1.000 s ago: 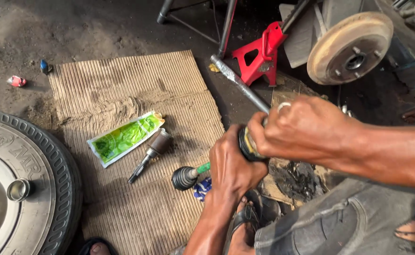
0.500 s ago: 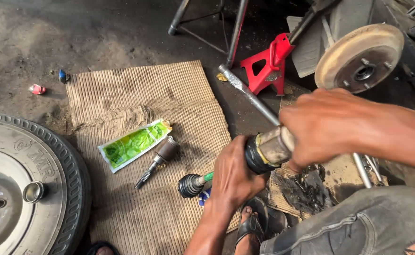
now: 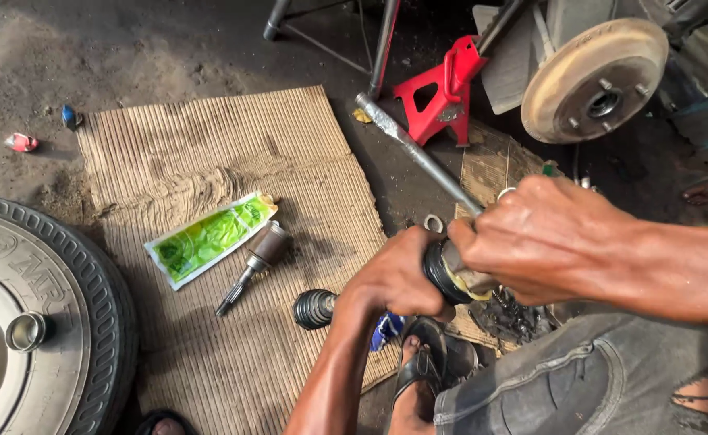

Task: Applying grease to a CV joint and related axle components.

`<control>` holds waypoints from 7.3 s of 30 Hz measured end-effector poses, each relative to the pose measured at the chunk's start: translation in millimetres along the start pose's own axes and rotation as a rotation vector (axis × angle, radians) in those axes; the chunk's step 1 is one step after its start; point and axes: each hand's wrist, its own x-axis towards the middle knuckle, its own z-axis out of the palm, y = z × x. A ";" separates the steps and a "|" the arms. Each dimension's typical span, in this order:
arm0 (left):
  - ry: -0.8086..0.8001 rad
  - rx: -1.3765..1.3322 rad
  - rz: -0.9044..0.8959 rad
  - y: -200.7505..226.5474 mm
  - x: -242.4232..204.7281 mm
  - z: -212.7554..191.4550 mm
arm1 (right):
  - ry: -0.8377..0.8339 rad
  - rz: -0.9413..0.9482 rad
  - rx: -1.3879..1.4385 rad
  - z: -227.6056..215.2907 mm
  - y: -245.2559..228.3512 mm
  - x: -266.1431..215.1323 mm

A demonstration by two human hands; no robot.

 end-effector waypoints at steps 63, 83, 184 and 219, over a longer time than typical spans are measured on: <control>0.353 -0.403 -0.053 -20.0 -56.8 -42.6 | 0.703 -0.081 2.230 89.0 -52.0 71.1; 0.363 -0.191 -0.068 7.2 -65.7 -27.4 | 1.435 -0.189 1.931 105.6 -89.1 73.9; 1.063 0.447 -0.024 33.8 -33.7 38.5 | 1.123 0.605 1.846 75.8 -97.3 19.9; 1.110 0.409 0.060 26.0 -21.9 32.3 | 1.286 0.559 2.339 126.6 -27.4 10.0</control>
